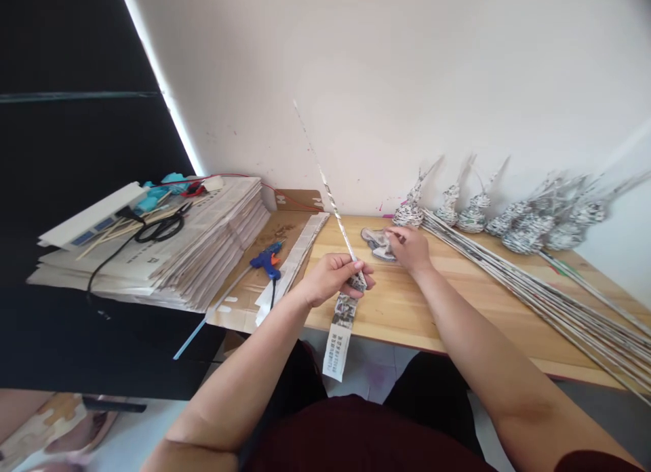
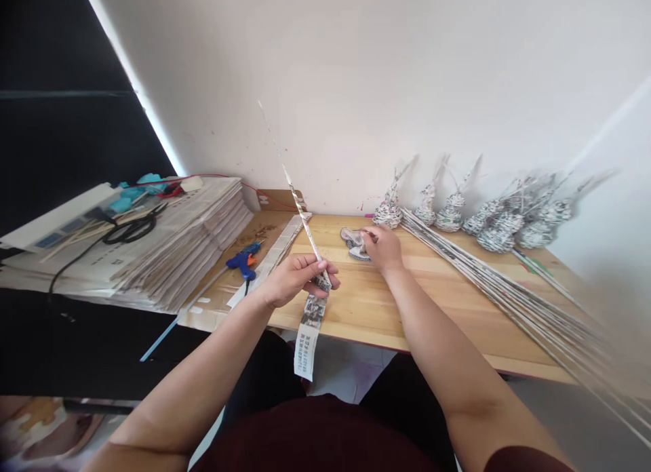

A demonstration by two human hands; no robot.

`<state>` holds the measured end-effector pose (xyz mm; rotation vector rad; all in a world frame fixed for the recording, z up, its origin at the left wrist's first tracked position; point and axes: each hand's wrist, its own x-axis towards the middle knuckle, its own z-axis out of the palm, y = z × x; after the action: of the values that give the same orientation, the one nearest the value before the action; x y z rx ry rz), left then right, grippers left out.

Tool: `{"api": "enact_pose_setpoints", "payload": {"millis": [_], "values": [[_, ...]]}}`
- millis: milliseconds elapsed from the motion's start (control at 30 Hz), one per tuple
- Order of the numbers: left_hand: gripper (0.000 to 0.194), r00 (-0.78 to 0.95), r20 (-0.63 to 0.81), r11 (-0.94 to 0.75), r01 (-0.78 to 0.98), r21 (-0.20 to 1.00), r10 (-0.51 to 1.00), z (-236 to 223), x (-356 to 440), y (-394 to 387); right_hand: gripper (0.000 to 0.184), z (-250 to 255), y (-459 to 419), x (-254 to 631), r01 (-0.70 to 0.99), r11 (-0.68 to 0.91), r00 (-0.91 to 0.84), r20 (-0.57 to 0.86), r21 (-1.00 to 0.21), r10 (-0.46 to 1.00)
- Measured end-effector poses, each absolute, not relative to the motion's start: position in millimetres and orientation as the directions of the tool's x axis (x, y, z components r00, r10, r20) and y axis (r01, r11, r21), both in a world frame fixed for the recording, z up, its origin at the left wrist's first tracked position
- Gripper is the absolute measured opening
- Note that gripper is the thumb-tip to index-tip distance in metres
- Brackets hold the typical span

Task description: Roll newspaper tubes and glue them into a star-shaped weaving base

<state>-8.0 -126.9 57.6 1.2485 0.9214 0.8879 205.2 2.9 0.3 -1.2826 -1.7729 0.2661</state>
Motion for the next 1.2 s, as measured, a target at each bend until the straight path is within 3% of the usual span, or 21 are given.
{"api": "enact_pose_setpoints", "payload": {"millis": [67,133,233,300,533,933,1200], "values": [[0.046,0.393,-0.091,0.112,-0.031,0.993,0.915,58,-12,-134,0.035,14,-12,193,0.502,0.438,-0.050,0.480,-0.746,0.876],[0.046,0.408,-0.117,0.127,0.001,0.992,0.906,57,-17,-141,0.042,31,-33,178,0.264,0.398,-0.232,0.342,-0.879,0.910],[0.047,0.435,-0.133,0.127,0.044,0.991,0.890,53,-25,-150,0.049,53,-67,156,0.026,0.209,-0.618,0.149,-0.977,0.772],[0.046,0.469,-0.130,0.117,0.057,0.992,0.873,50,-28,-157,0.047,60,-86,147,-0.015,0.123,-0.722,0.095,-0.992,0.685],[0.043,0.526,-0.167,0.136,0.098,0.986,0.834,44,-28,-180,0.034,55,-124,146,0.005,0.107,-0.533,0.088,-0.994,0.842],[0.030,0.515,-0.134,0.006,0.243,0.970,0.846,38,-31,-202,0.035,51,-171,151,0.054,0.160,-0.306,0.137,-0.986,0.942],[0.022,0.472,-0.108,-0.048,0.306,0.951,0.875,36,-24,-208,0.032,30,-196,165,0.096,0.059,-0.456,0.009,-0.994,0.890]]}}
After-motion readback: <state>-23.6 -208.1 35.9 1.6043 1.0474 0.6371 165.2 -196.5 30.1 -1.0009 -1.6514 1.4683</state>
